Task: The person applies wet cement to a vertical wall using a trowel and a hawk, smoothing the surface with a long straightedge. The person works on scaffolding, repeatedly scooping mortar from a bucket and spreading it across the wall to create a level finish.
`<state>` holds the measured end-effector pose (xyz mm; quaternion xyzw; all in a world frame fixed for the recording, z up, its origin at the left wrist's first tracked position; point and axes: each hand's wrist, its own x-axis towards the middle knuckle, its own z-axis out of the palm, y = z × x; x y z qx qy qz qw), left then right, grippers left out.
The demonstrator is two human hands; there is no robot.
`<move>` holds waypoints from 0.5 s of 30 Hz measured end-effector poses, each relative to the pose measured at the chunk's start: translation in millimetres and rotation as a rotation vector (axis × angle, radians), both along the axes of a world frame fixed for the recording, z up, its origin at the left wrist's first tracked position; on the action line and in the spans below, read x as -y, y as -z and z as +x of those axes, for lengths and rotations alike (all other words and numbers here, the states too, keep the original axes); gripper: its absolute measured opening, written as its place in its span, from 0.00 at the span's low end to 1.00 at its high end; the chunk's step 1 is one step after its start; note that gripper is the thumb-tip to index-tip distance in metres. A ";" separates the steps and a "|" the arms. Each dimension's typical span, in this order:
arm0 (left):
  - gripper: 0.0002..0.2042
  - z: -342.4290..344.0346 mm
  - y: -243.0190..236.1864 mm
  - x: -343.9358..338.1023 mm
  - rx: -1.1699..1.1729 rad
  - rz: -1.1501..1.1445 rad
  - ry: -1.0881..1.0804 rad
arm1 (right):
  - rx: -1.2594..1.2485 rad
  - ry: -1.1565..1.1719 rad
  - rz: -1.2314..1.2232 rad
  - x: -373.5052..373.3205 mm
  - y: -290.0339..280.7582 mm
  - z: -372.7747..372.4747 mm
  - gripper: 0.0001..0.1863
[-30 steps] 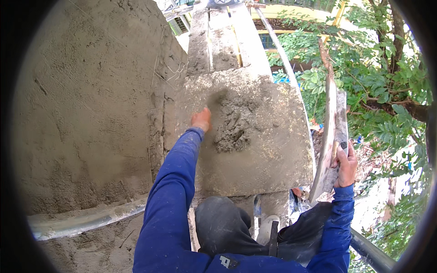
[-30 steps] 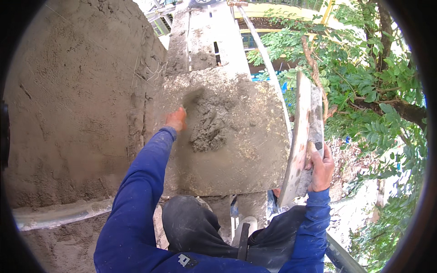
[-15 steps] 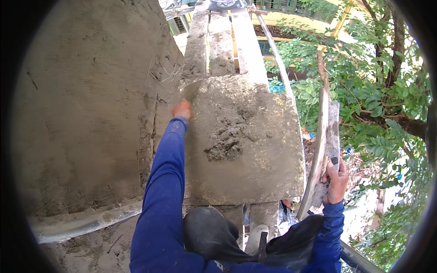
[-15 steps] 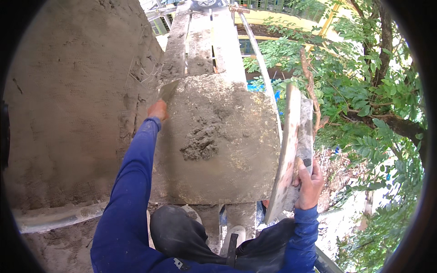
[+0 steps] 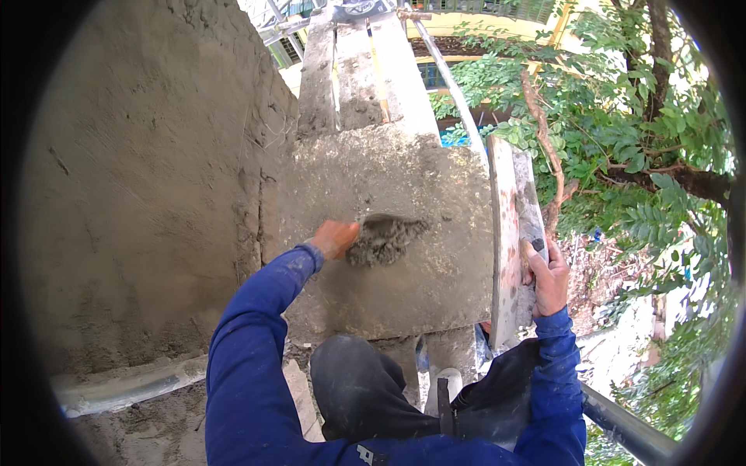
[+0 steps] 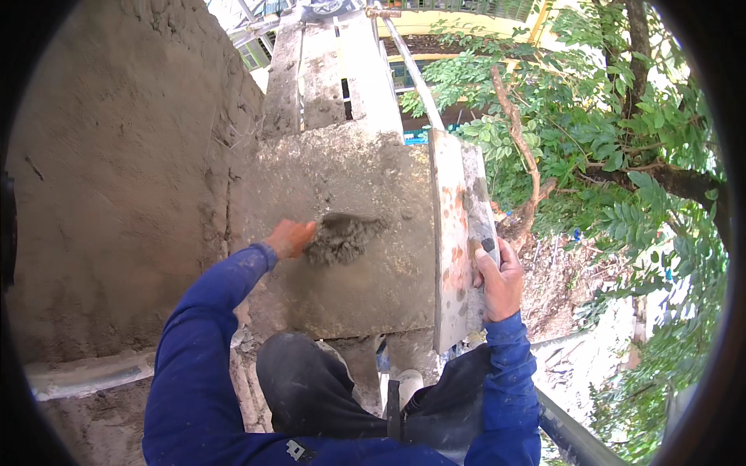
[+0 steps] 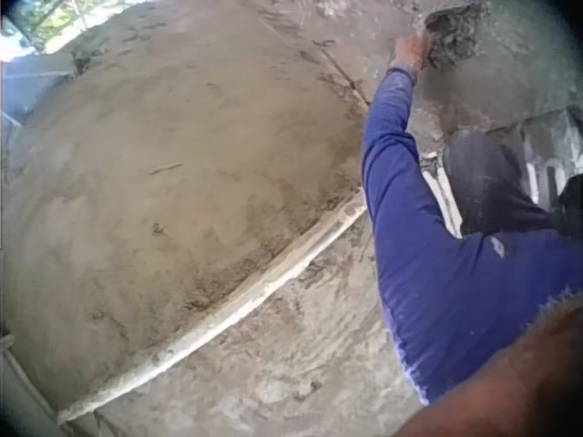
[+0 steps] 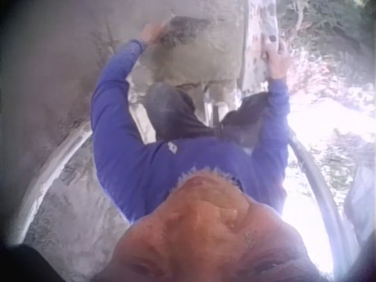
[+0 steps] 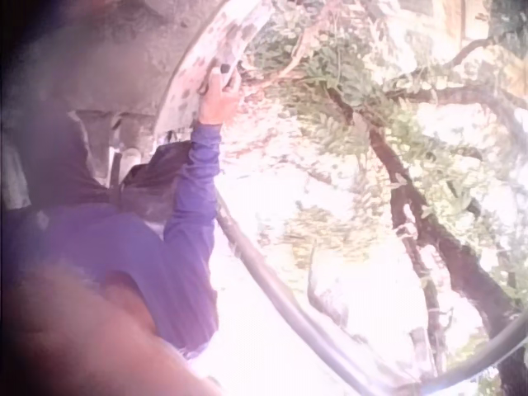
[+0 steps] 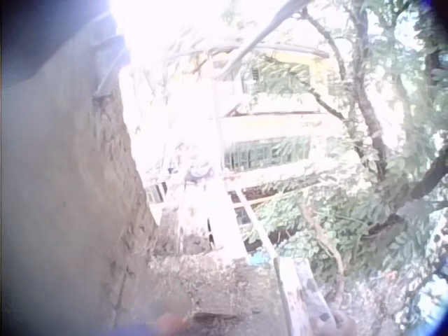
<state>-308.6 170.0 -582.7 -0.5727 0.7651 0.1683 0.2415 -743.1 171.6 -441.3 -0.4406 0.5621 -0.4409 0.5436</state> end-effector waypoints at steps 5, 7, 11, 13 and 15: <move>0.11 21.7 -27.6 -48.2 -0.093 -0.293 -0.122 | -0.023 0.050 -0.055 -5.4 -8.4 -9.1 0.24; 0.10 17.8 -32.6 -53.2 -0.121 -0.428 -0.290 | 0.012 0.073 -0.082 -6.9 -10.0 -9.7 0.23; 0.10 57.9 51.9 -81.9 -0.001 -0.620 -0.465 | 0.062 0.015 -0.055 -8.7 -17.1 -1.3 0.19; 0.11 48.9 49.7 -69.1 0.058 -0.283 -0.620 | 0.036 0.040 -0.059 -11.9 -10.9 -7.7 0.20; 0.11 29.4 36.8 -60.4 0.032 -0.413 -0.647 | 0.032 0.070 -0.073 -11.3 -7.7 -12.7 0.20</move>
